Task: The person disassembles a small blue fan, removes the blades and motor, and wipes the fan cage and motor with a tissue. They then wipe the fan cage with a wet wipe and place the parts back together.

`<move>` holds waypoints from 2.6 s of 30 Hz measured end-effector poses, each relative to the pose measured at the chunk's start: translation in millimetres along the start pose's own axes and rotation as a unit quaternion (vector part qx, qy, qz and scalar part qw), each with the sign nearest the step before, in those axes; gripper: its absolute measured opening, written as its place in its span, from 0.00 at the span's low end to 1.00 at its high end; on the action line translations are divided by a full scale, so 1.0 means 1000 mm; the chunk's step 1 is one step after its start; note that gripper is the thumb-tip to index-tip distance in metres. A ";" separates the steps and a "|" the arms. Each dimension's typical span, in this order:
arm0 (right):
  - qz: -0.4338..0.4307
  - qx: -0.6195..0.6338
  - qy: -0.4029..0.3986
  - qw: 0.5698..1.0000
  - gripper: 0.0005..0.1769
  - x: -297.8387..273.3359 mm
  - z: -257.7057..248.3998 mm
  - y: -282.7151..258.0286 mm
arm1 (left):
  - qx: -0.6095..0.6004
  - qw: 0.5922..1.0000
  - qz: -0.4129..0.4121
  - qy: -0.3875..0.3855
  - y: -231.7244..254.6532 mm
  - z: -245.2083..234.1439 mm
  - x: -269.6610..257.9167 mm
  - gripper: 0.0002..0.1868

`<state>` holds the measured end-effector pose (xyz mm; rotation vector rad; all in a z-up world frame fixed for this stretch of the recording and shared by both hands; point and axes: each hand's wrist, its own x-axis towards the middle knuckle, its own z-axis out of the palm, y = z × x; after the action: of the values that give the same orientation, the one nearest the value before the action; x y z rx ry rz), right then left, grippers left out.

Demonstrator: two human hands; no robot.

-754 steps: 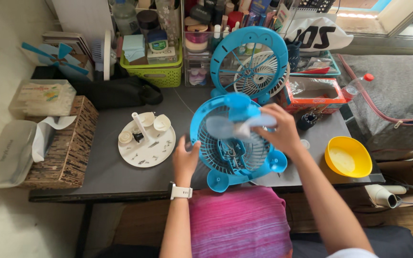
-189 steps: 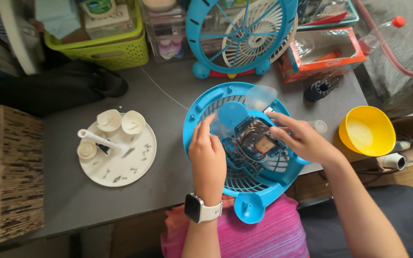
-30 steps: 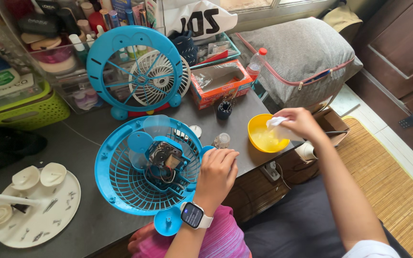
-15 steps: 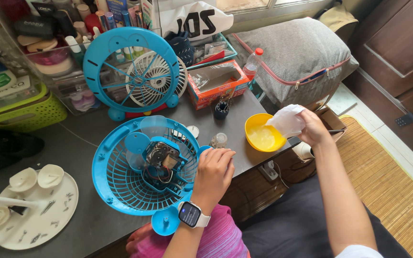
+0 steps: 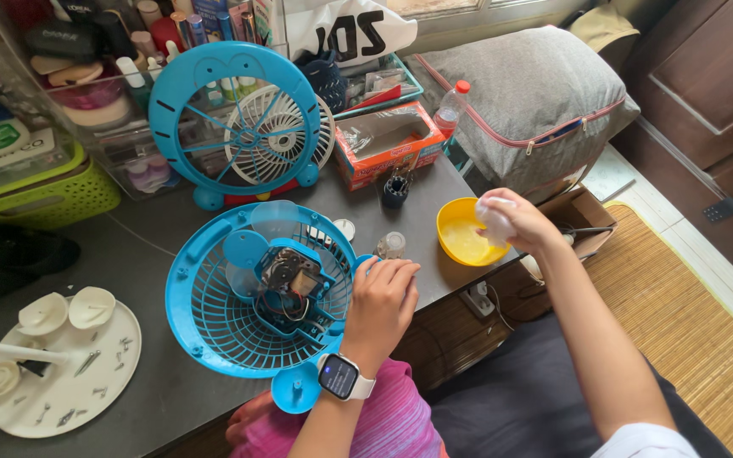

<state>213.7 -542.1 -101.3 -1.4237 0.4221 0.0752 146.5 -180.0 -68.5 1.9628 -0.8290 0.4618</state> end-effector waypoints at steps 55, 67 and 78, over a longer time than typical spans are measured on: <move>-0.195 -0.678 0.078 0.705 0.40 0.024 0.026 0.023 | 0.020 1.000 0.006 -0.021 -0.002 0.002 -0.003 0.17; -0.226 -0.576 -0.080 0.781 0.22 0.029 -0.022 -0.005 | 0.034 0.999 0.006 -0.023 -0.003 0.002 -0.006 0.21; -0.067 -0.402 0.084 0.909 0.36 0.040 -0.026 0.022 | 0.058 0.998 0.024 -0.014 -0.006 0.010 -0.016 0.22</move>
<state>237.9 -571.9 -136.9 -2.2856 0.4555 0.0108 139.8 -181.1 -87.2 2.0638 -0.8856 0.5224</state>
